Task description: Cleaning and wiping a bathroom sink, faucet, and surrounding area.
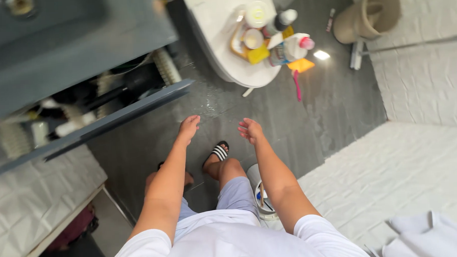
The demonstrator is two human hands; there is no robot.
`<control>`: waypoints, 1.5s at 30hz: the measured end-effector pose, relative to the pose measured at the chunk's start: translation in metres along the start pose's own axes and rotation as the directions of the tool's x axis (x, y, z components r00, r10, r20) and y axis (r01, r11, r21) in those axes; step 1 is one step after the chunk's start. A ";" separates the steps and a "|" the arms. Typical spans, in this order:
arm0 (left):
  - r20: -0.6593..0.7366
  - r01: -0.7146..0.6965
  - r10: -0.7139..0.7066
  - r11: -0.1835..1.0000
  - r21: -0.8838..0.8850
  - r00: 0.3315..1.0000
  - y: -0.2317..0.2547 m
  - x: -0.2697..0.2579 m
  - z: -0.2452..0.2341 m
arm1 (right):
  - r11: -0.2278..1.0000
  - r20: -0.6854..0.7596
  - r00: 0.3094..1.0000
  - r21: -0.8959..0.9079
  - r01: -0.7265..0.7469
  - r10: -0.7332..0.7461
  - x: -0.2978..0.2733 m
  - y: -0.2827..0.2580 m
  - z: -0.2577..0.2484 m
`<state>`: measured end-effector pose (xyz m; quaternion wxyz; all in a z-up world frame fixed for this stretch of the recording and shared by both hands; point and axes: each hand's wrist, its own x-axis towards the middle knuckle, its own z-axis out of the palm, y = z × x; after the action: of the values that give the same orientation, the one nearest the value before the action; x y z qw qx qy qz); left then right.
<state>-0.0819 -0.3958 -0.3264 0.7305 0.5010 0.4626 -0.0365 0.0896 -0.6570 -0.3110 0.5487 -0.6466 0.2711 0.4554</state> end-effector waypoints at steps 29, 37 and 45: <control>-0.088 0.197 -0.189 0.976 0.091 0.978 0.214 0.240 0.213 | 0.890 -0.327 0.894 0.232 0.391 -0.307 0.137 -0.331 -0.153; -0.132 0.216 -0.243 0.957 -0.195 0.961 0.175 0.273 0.235 | 0.878 0.018 0.918 -0.285 0.385 -0.397 0.135 -0.470 -0.117; -0.186 0.218 -0.389 0.784 -0.581 0.902 0.179 0.259 0.271 | 0.622 0.380 0.893 -0.646 0.442 -0.240 0.227 -0.500 -0.034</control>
<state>0.3317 -0.4085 -0.3669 0.7492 0.1890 0.6326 0.0539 0.6244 -0.5306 -0.2814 0.3588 -0.7833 -0.1308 0.4906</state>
